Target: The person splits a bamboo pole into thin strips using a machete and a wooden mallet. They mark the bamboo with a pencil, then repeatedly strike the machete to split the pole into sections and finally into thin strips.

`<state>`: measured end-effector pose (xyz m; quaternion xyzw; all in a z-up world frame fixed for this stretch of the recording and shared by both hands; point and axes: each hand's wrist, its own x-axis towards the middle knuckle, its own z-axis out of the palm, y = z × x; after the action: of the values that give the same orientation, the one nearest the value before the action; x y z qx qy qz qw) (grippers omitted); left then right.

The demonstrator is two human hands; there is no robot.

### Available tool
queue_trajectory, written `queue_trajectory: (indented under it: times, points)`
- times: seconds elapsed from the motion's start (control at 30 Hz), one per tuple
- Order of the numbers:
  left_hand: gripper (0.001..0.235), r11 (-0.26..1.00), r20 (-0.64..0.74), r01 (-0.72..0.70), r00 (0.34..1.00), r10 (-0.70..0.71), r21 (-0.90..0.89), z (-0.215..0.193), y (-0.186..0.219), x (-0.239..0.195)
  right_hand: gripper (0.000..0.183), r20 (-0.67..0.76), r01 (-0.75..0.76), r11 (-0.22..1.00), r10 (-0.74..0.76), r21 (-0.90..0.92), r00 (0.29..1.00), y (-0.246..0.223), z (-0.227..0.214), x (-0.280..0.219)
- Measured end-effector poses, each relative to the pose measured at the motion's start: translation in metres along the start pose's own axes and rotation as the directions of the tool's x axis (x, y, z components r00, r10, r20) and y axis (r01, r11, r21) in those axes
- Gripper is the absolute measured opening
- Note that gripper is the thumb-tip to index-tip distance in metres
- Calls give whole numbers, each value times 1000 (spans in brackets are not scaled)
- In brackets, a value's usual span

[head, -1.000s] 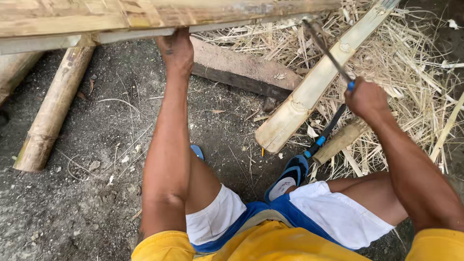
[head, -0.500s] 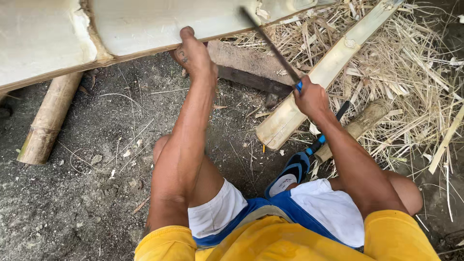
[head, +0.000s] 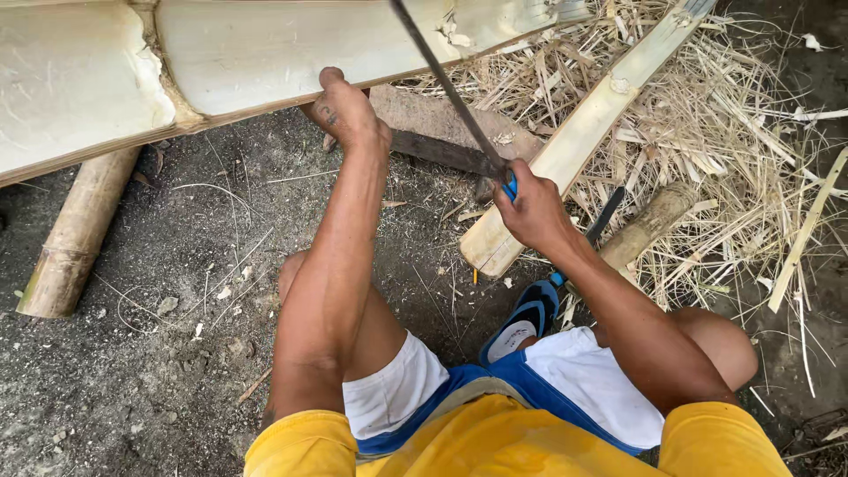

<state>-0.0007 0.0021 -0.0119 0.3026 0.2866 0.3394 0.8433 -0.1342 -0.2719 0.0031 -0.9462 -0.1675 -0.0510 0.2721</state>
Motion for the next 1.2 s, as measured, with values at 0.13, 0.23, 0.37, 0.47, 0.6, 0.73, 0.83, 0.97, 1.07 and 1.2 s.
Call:
queue_trajectory:
  times: [0.13, 0.23, 0.37, 0.47, 0.6, 0.73, 0.83, 0.97, 1.07, 1.2]
  points:
    - [34, 999, -5, -14, 1000, 14, 44, 6, 10, -8, 31, -190, 636, 737, -675, -230, 713, 21, -1, 1]
    - [35, 997, 9, 58, 998, -59, 59, 5, 14, -18, 23, -119, 375, 892, -413, -252, 903, 70, 4, 38]
    - [37, 993, 93, 29, 995, -40, 117, 6, -4, -10, 20, 136, -322, 936, 341, -144, 930, 103, 26, 47]
    - [20, 999, 256, -25, 967, 12, 48, 23, -18, 13, 22, 88, -204, 975, 197, 82, 976, 97, 29, 30]
    - [44, 999, 490, -30, 871, 31, -11, -14, -33, 72, 23, 42, 137, 977, -132, -163, 990, 78, 1, -2]
    - [60, 911, 648, -294, 760, 40, 288, -20, -31, 91, 10, -4, 673, 614, -740, -413, 672, 91, -52, 17]
    - [43, 798, 689, -404, 725, -19, 448, -24, -27, 75, 17, 151, -35, 799, 157, -601, 976, 109, -101, 54]
    - [30, 582, 737, -602, 675, 6, 547, -15, -6, 67, 13, 149, -225, 781, 374, -583, 915, 104, -100, 68]
    - [32, 884, 831, -439, 543, 120, 159, -5, 6, 55, 14, 209, 90, 859, 21, -504, 978, 94, -93, 54]
    - [31, 990, 822, -133, 559, 110, -43, -27, 9, 58, 9, 166, 558, 581, -590, -593, 790, 101, -75, 42]
